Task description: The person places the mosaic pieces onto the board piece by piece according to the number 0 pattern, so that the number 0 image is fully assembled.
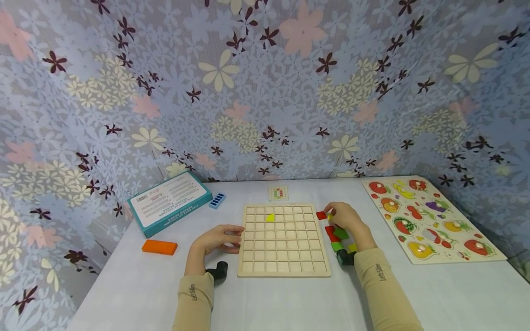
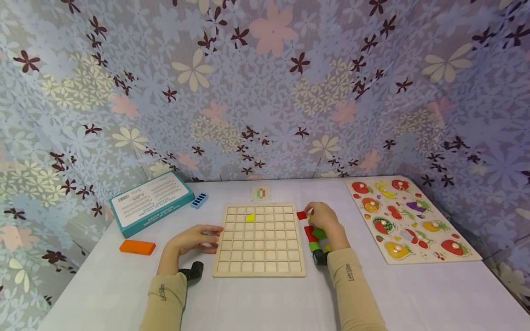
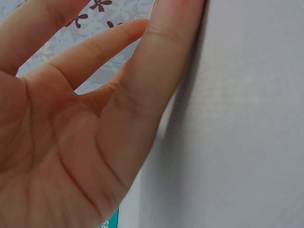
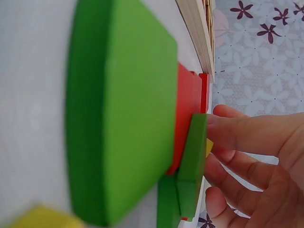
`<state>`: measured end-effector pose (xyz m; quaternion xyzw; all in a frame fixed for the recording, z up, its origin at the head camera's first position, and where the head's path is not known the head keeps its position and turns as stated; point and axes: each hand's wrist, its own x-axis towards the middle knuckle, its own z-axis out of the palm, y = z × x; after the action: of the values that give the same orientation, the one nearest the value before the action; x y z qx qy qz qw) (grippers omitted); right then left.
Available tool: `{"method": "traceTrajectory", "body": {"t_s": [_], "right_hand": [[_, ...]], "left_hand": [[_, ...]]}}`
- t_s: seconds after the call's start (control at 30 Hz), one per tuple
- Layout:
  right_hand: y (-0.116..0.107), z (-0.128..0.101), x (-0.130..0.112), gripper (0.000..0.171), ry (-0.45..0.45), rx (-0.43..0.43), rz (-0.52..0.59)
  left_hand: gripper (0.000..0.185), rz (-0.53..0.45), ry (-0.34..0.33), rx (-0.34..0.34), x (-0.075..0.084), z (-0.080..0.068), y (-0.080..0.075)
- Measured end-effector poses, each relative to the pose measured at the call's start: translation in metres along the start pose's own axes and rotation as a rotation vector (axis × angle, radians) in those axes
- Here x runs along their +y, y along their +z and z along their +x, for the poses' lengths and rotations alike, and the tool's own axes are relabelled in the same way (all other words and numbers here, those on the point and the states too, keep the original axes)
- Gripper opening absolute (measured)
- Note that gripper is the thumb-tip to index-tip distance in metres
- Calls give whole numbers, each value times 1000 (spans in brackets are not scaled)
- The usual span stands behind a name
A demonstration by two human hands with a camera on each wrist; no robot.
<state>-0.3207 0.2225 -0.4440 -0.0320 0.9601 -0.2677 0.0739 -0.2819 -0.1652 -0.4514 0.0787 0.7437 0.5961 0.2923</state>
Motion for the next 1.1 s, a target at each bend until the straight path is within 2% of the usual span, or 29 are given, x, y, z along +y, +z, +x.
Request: {"method": "traceTrajectory", "body": {"t_s": [0.2, 0.43, 0.6, 1.1], "right_hand": [[0, -3, -1, 33, -41, 12, 22], [-1, -8, -2, 35, -19, 15, 76], [-3, -9, -2, 34, -38, 46, 92], [0, -11, -15, 22, -107, 131, 115]], "left_hand": [[52, -4, -11, 4, -2, 0, 0], [52, 1, -5, 3, -1, -1, 0], [52, 3, -1, 3, 1, 0, 0], [52, 1, 12, -12, -1, 0, 0]]}}
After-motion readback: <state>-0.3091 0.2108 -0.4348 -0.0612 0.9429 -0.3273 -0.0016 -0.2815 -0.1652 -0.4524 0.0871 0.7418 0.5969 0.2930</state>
